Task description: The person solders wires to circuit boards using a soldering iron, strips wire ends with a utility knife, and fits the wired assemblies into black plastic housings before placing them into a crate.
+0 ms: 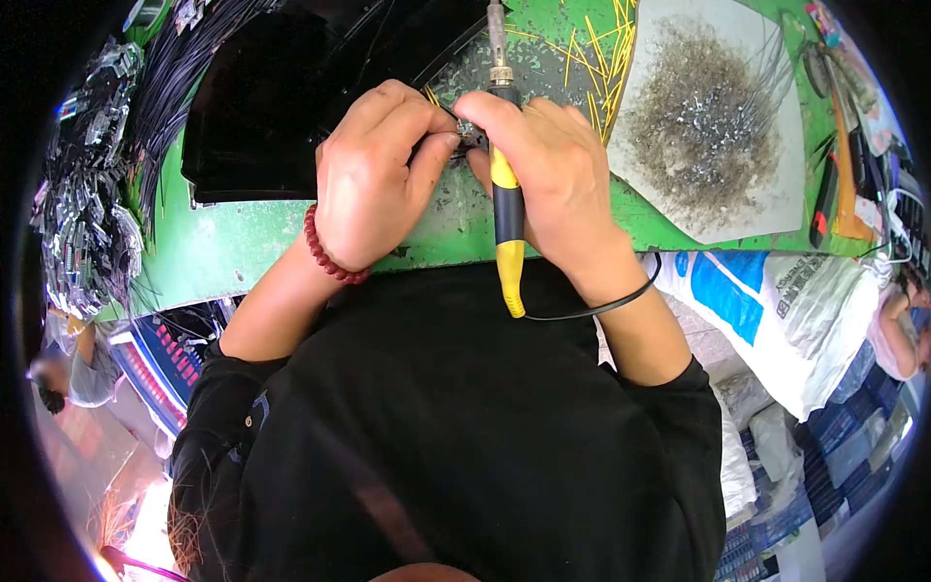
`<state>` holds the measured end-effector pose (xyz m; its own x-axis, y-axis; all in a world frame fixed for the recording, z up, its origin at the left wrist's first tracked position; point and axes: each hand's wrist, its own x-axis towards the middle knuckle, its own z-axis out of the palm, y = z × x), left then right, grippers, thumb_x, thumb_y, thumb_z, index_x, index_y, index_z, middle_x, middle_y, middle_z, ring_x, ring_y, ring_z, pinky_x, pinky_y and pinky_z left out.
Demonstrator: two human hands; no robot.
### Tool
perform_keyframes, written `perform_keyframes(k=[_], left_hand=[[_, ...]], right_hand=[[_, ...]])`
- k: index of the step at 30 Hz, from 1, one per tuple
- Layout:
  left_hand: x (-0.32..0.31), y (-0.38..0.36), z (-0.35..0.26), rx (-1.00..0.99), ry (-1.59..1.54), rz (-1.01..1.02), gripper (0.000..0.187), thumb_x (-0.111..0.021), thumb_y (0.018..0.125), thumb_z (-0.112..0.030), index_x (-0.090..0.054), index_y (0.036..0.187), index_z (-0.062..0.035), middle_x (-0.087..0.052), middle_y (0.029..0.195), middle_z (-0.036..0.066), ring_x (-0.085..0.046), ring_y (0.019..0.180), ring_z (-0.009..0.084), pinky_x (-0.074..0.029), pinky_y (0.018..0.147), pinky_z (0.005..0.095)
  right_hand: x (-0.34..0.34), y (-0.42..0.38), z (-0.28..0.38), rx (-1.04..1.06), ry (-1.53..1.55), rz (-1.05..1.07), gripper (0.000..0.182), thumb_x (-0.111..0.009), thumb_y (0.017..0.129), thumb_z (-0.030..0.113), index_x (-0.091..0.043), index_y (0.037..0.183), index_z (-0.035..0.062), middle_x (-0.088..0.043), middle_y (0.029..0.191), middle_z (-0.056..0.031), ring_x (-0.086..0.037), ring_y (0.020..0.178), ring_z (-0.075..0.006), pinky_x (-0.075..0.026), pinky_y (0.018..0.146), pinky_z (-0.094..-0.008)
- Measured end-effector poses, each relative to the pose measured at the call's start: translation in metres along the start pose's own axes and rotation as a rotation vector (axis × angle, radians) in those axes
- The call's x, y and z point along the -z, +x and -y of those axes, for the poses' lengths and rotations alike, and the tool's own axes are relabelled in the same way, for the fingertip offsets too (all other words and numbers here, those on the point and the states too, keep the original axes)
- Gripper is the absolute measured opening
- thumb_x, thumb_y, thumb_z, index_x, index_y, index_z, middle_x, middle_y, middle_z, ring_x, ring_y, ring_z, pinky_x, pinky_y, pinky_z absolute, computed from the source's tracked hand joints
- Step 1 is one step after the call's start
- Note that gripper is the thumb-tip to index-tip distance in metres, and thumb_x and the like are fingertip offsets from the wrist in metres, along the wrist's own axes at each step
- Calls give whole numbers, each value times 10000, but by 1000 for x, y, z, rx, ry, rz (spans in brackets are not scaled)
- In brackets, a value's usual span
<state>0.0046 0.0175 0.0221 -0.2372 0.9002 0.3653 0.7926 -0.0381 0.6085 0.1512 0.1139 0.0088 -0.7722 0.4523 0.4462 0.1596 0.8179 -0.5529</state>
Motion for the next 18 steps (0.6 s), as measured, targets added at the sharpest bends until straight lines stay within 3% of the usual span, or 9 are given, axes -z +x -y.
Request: perform_keyframes(k=[7, 9, 11, 12, 13, 15, 16, 18], left_hand=[[-7, 0, 0, -15, 159, 31, 102, -657, 712, -79, -554, 708, -74, -552, 754, 53, -598, 700, 234, -495, 531, 346], [-4, 3, -3, -7, 157, 46, 97, -670, 712, -67, -572, 713, -68, -551, 727, 59, -585, 650, 244, -478, 521, 345], [-3, 5, -6, 10, 154, 59, 92, -679, 715, -52, -588, 710, -60, -550, 697, 66, -570, 597, 257, -459, 510, 345], [-4, 6, -6, 14, 151, 62, 91, -676, 717, -48, -586, 702, -58, -549, 694, 67, -569, 594, 259, -457, 508, 344], [-3, 7, -6, 11, 131, 65, 81, -664, 725, -34, -587, 704, -49, -550, 696, 78, -567, 595, 266, -453, 510, 340], [0, 8, -9, 40, 149, 137, 88, -646, 717, -49, -559, 713, -57, -570, 773, 76, -596, 664, 272, -489, 543, 363], [0, 10, -12, 43, 132, 133, 75, -644, 724, -33, -574, 733, -58, -574, 784, 77, -596, 667, 277, -487, 555, 361], [-1, 11, -14, 50, 163, 150, 85, -651, 723, -21, -576, 743, -57, -570, 788, 82, -592, 677, 276, -483, 576, 361]], right_hand=[[-1, -2, 8, -91, 15, -64, 480, -720, 638, 34, -574, 1088, 116, -525, 661, -26, -513, 611, -214, -368, 571, -341], [2, -3, 6, -90, 25, -23, 445, -712, 675, 29, -585, 1093, 109, -584, 719, -25, -572, 656, -198, -388, 594, -319], [3, -7, 0, -131, 162, -150, 393, -691, 721, 19, -600, 1094, 102, -648, 813, -40, -629, 697, -185, -422, 618, -276], [15, -9, 5, -284, 281, -165, 323, -654, 797, 29, -606, 1112, 87, -683, 898, -45, -669, 718, -162, -464, 634, -254], [26, -12, 7, -415, 461, -224, 311, -635, 854, 127, -589, 1151, 46, -689, 866, -61, -673, 703, -150, -484, 617, -261], [59, -26, -2, -406, 455, -204, 606, -522, 914, 448, -442, 1272, -34, -688, 826, -116, -523, 582, -78, -426, 569, -206], [74, -34, -6, -481, 394, -256, 765, -469, 879, 602, -461, 1245, -70, -672, 784, -135, -485, 540, -64, -363, 501, -181], [101, -59, -31, -410, 435, -413, 739, -466, 886, 585, -507, 1202, -83, -642, 720, -118, -465, 505, -64, -315, 459, -169]])
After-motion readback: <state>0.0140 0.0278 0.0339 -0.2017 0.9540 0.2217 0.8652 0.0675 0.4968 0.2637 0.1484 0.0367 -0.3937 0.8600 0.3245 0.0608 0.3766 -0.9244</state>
